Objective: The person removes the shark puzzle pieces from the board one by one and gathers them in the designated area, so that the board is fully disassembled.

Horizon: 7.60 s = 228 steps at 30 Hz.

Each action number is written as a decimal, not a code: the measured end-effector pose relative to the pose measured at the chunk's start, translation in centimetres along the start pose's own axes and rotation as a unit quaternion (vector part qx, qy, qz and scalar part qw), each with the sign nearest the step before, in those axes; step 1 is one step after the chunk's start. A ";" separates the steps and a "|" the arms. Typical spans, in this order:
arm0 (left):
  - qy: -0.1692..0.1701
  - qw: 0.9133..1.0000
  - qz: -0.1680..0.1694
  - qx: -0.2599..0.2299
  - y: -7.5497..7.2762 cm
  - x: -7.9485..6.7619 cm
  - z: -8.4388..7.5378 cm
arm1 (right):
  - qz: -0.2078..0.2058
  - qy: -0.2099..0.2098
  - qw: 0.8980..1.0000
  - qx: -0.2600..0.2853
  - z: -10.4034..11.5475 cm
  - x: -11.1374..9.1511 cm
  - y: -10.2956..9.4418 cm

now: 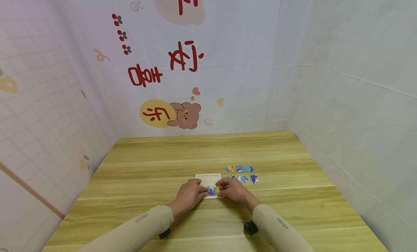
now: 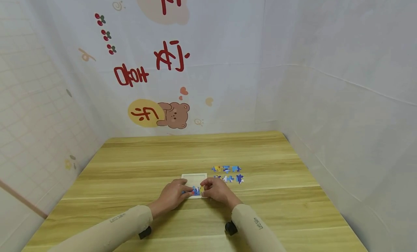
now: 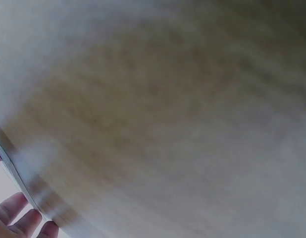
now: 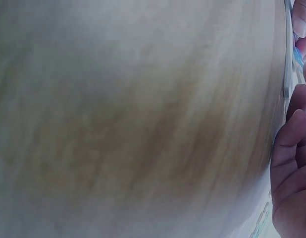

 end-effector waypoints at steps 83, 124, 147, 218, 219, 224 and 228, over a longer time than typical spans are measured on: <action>-0.009 1.000 -0.002 0.012 0.2 -0.2 -0.1 | -0.066 0.087 0.994 0.018 -2.8 -3.9 -3.8; -0.014 0.998 0.001 -0.056 -1.1 -1.9 1.6 | -0.031 0.026 0.999 0.027 1.0 -0.9 1.1; -0.005 0.999 -0.017 -0.033 -0.9 -2.4 1.8 | -0.049 0.053 0.997 0.019 1.6 0.5 3.3; -0.023 0.999 -0.006 -0.027 -0.5 -2.4 1.1 | -0.083 0.004 0.992 0.096 1.8 -1.1 -1.1; -0.022 0.999 -0.007 -0.029 -0.5 -2.4 1.1 | -0.082 0.005 0.992 0.096 1.7 -1.2 -1.3; -0.017 0.999 -0.011 -0.031 -0.6 -2.6 1.2 | -0.082 0.020 0.992 0.092 1.0 -2.1 -2.4; -0.015 0.999 -0.012 -0.027 -0.7 -2.7 1.2 | -0.085 0.031 0.992 0.091 0.3 -2.9 -3.4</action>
Point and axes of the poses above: each hand's wrist, its own x-axis towards the middle knuckle, its own y-axis out of the palm, z = x × y, the point moved 2 cm from there along x, towards the middle knuckle, and after that the axes turned 14 degrees about z, right-handed, at the moved point
